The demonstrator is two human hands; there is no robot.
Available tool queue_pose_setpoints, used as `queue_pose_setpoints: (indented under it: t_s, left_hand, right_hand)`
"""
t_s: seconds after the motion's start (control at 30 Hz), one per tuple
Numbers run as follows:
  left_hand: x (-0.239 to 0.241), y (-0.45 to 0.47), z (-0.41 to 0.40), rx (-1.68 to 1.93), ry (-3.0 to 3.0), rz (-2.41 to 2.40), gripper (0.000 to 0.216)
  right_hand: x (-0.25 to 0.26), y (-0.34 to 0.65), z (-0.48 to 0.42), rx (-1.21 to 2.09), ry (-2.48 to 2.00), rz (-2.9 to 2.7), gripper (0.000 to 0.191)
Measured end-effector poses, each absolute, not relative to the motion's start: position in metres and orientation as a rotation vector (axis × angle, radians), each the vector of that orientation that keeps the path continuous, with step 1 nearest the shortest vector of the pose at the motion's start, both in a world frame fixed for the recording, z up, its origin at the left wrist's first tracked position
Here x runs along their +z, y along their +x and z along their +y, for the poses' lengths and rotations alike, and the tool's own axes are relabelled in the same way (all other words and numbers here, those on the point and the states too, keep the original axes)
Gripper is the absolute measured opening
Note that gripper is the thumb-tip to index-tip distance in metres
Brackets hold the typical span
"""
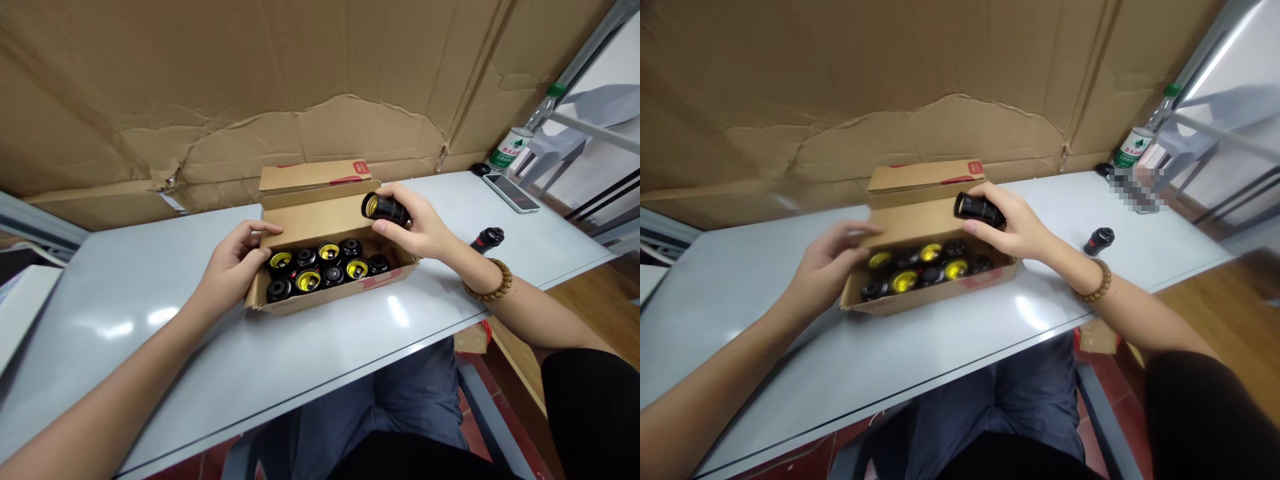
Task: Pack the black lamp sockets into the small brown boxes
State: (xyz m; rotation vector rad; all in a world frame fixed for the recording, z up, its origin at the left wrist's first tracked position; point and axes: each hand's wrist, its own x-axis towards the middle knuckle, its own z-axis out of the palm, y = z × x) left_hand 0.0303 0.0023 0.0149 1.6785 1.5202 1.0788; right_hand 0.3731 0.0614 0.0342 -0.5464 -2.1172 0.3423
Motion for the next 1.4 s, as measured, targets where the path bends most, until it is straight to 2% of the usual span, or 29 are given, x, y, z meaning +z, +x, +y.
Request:
queue_pose_setpoints:
  t_s: [0.33,0.77,1.0,1.4]
  left_hand:
    - [0.016,0.030,0.001,1.074,1.693,1.527,0.039]
    - [0.010,0.027,0.001,1.098,1.714,1.516,0.033]
    - [0.012,0.027,0.002,1.079,1.708,1.523,0.038]
    - [0.010,0.025,0.004,1.080,1.710,1.510,0.036]
  right_hand:
    - [0.048,0.382,0.059,0.376,-0.599,-2.335,0.033]
    - [0.060,0.388,0.038,0.328,-0.721,-2.621,0.008]
    - [0.062,0.390,0.037,0.351,-0.698,-2.711,0.023]
    - [0.068,0.386,0.034,0.249,-0.697,-2.759,0.021]
